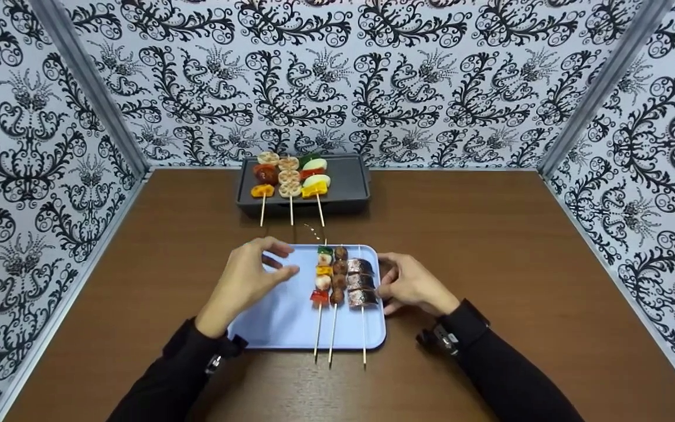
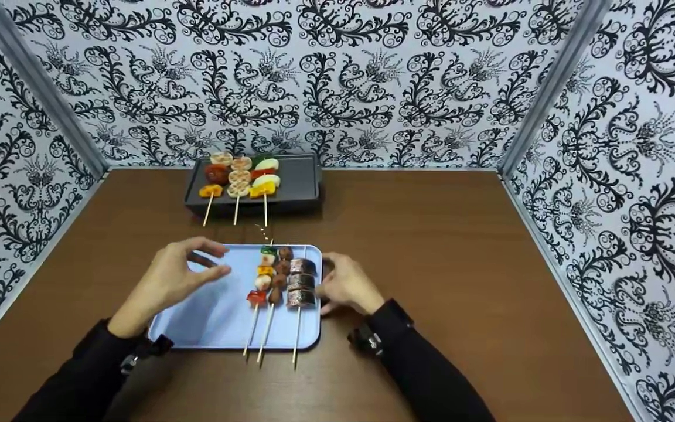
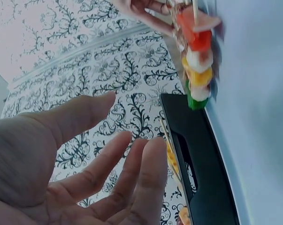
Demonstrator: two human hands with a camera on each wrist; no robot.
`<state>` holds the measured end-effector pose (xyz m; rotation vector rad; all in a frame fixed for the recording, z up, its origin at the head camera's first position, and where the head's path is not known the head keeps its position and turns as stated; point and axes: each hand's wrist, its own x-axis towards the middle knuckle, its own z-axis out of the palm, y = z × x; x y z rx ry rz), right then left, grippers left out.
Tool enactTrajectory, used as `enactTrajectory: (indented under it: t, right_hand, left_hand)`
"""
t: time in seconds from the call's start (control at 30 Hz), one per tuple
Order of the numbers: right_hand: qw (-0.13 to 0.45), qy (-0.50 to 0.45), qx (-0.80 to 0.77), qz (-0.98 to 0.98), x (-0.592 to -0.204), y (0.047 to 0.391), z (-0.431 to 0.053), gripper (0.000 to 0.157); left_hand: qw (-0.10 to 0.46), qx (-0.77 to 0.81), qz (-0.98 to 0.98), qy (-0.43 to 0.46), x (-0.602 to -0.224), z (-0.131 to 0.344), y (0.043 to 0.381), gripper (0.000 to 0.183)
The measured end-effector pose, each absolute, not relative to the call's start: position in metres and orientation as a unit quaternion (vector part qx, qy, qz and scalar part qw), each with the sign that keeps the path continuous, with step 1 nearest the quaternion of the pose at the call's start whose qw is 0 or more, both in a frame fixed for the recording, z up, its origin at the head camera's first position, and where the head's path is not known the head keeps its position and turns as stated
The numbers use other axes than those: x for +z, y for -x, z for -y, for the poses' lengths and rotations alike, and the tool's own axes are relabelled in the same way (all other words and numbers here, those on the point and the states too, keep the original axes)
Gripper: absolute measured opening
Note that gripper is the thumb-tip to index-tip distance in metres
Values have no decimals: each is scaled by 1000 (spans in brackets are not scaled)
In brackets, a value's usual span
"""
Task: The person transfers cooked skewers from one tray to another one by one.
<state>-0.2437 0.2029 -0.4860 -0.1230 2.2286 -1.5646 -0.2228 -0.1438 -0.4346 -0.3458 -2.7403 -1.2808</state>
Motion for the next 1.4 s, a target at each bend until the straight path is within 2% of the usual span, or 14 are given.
enactTrajectory:
  t: [0.37, 0.47, 0.83, 1.13, 1.4]
  right_hand:
    - [201, 46, -560, -803, -487, 243, -203, 94]
    - [205, 46, -563, -799, -487, 242, -202, 94]
    - [200, 54, -567, -798, -486, 242, -202, 95]
    - [201, 60, -560, -801, -486, 246, -202, 96]
    - [202, 49, -555, -805, -486, 244, -202, 97]
  left_hand:
    - [146, -401, 900, 93, -433, 150, 249, 31]
    - [155, -401, 900, 71, -433, 154, 258, 34]
    - [152, -369, 917, 4, -421, 166, 303, 52]
    - [125, -336, 933, -24, -414, 176, 327, 61]
    - [94, -337, 936, -37, -419, 176, 338, 90]
